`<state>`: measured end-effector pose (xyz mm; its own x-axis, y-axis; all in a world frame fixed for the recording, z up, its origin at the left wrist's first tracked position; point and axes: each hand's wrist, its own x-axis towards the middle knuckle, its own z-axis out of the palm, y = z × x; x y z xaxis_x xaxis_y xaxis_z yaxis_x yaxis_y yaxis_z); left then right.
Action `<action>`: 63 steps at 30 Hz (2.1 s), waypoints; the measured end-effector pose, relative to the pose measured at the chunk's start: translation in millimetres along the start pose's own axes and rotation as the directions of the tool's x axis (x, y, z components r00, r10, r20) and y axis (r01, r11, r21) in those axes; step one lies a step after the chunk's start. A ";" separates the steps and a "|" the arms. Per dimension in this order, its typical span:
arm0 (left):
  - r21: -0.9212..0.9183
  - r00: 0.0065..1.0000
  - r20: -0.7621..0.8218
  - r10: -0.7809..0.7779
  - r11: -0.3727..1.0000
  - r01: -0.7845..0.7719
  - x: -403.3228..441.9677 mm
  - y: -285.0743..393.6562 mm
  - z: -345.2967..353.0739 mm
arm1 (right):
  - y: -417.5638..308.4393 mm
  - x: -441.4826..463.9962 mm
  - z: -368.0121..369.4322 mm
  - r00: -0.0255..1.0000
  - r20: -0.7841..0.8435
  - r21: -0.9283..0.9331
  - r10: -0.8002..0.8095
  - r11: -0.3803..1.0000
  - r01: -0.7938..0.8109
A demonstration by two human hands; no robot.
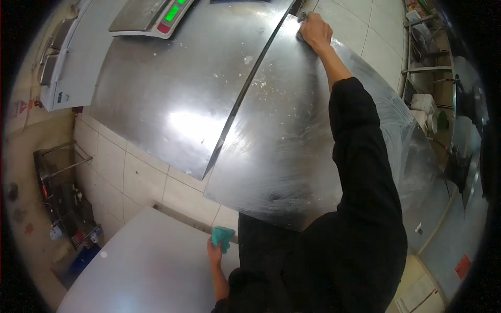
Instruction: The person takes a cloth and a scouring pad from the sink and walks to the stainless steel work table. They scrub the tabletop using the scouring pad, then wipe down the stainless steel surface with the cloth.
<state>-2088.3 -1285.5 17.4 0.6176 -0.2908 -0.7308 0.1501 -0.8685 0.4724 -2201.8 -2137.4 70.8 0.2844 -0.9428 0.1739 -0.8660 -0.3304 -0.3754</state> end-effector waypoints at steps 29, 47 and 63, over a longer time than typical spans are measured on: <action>-0.137 0.992 -0.074 -0.104 0.986 0.094 -64.8 -47.5 15.6 | -61.9 -32.5 37.8 0.981 -0.175 0.144 -0.079 0.984 0.105; -0.205 0.976 -0.095 -0.195 0.963 0.172 -40.2 -76.4 7.1 | -27.0 -16.5 31.2 0.971 -0.041 0.045 -0.234 0.971 0.236; -0.133 0.988 -0.048 -0.147 0.981 0.140 -15.0 -17.7 6.1 | -17.8 -26.2 21.1 0.950 -0.012 0.032 -0.313 0.949 0.313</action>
<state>-2104.9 -1268.2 17.0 0.6251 -0.1401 -0.7678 0.3359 -0.8397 0.4267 -2185.2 -2107.7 53.8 0.5362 -0.7914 0.2934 -0.7198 -0.6103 -0.3308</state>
